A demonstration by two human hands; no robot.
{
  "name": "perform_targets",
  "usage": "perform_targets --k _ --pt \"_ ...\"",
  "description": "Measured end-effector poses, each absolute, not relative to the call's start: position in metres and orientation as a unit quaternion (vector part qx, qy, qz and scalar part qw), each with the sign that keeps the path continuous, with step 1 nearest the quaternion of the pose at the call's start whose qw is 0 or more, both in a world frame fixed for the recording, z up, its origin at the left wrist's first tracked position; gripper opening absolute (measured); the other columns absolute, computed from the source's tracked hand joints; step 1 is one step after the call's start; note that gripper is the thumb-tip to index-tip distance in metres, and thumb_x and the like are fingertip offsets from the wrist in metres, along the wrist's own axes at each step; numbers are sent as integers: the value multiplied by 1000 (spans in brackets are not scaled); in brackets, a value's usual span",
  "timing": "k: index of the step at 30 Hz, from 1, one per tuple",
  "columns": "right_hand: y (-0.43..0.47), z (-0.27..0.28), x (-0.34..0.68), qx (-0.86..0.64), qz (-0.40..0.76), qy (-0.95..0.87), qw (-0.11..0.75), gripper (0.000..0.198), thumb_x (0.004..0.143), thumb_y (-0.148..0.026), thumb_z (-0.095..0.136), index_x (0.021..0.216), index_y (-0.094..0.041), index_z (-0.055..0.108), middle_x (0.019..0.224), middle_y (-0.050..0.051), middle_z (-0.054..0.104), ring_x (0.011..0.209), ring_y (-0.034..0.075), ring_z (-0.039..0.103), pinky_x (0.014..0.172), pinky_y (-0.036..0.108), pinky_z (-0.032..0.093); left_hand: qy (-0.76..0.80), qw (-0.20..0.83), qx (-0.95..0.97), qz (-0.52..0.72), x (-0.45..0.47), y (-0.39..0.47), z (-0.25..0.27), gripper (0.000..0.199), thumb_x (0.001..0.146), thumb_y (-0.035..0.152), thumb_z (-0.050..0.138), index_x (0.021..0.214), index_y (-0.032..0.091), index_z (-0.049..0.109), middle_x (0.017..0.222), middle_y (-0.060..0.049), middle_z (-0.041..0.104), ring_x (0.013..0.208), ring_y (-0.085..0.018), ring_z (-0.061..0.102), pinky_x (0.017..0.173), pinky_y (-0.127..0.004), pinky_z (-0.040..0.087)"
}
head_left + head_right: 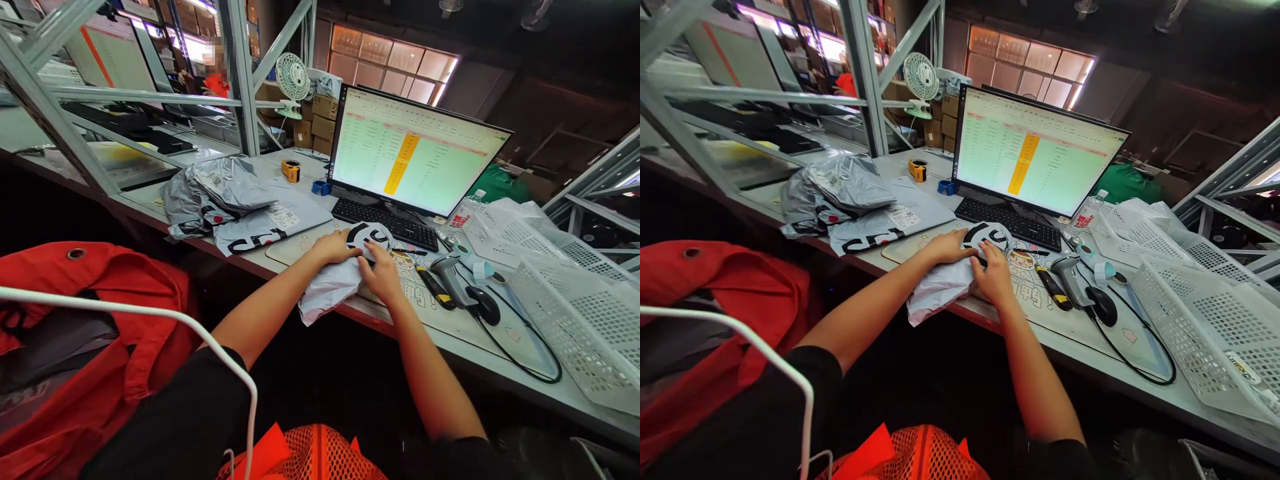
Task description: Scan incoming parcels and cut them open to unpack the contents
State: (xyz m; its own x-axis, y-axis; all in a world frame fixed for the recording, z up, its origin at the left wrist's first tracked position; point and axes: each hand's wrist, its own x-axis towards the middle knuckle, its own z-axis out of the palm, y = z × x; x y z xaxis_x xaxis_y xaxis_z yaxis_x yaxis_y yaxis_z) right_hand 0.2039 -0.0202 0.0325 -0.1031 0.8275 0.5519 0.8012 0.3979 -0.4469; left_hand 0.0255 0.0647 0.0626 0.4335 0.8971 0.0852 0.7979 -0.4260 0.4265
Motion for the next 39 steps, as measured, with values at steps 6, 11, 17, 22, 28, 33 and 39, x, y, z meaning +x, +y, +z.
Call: perform_targets --k 6,11,17,22,28,33,39 --pt "-25 -1 183 -580 35 -705 407 47 102 -30 37 133 -20 71 145 11 65 143 28 51 124 55 31 514 143 834 139 24 77 57 77 95 60 63 153 12 46 142 -25 62 128 -40 62 102 -41 47" --pt "-35 6 187 -569 26 -718 400 43 104 -31 38 123 -18 74 140 12 68 138 28 55 120 50 36 520 126 834 139 27 80 58 67 98 54 63 145 8 53 136 -26 66 125 -40 63 102 -41 46" --pt "-24 37 190 -592 -2 -753 288 29 98 -32 54 112 -17 75 123 13 69 119 32 59 106 48 44 525 116 830 151 25 76 57 65 100 55 59 147 11 54 137 -22 67 124 -37 64 101 -38 46" --pt "-2 62 188 -605 -22 -778 167 23 97 -30 58 109 -17 73 117 14 67 113 32 57 98 44 44 533 114 825 152 25 74 57 67 101 52 57 152 9 50 141 -23 65 129 -37 62 103 -37 46" --pt "3 65 185 -607 -40 -781 142 21 98 -25 55 103 -17 74 110 13 69 105 29 59 91 38 42 533 116 824 152 24 72 58 62 101 54 58 149 14 53 142 -19 65 129 -36 63 104 -39 46" --pt "3 62 186 -596 -48 -788 148 19 97 -23 56 98 -16 73 106 12 69 103 28 59 88 37 41 540 116 819 154 23 71 59 64 101 57 57 150 16 52 143 -19 65 130 -36 62 106 -40 46" --pt "3 55 189 -592 -64 -784 173 18 96 -24 58 103 -17 72 110 12 68 103 30 57 92 39 41 542 127 815 158 25 71 57 64 100 55 58 151 16 51 142 -18 65 130 -35 63 107 -39 46"
